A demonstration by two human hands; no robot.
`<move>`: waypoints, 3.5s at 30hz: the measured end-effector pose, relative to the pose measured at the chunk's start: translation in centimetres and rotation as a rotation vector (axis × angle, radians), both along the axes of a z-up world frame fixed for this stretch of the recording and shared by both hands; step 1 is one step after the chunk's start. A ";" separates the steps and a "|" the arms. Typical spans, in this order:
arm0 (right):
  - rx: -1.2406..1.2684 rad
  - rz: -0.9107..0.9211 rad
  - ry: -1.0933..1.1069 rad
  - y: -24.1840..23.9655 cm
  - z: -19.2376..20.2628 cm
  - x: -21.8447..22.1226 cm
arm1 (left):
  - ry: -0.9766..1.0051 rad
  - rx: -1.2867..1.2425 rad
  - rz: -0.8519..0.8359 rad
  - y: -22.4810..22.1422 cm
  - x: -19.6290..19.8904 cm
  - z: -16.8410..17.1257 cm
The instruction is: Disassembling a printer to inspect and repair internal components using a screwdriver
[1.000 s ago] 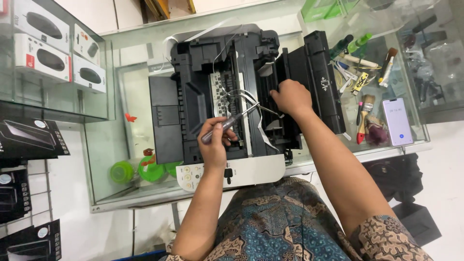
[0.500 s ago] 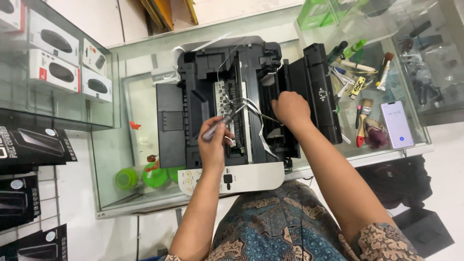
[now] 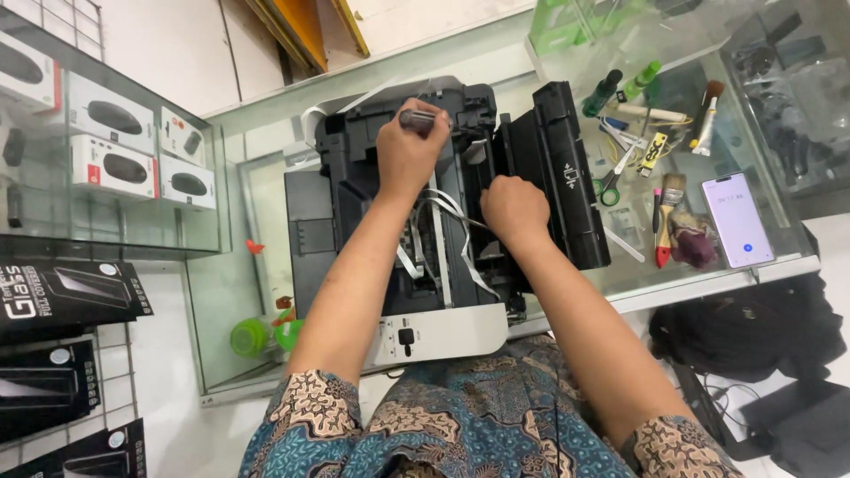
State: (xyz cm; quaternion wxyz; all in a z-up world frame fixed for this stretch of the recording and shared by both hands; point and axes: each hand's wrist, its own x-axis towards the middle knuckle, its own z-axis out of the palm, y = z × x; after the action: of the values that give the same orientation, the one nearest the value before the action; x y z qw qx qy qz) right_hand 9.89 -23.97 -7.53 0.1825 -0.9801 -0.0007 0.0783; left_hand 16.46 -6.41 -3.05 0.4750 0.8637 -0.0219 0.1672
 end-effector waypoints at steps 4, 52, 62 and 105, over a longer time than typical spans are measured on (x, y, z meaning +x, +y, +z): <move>0.039 -0.004 -0.013 -0.1 0.1 -0.1 | -0.019 0.046 -0.064 -0.5 0.8 -0.3; 0.036 -0.070 0.324 -0.1 -0.3 0.5 | 0.348 0.527 -0.551 -5.7 9.2 5.9; 0.060 -0.057 0.353 -0.5 0.8 0.2 | 0.507 0.361 -0.565 -5.8 8.6 9.1; 0.170 0.084 0.291 -1.8 2.5 0.1 | -0.258 0.017 -0.180 -0.8 -2.0 -3.5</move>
State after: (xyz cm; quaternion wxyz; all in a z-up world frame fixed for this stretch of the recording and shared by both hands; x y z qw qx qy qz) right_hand 9.95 -25.72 -5.05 0.2596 -0.9385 -0.0221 0.2267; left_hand 14.50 -7.25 -6.52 0.4738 0.8337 -0.1613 0.2333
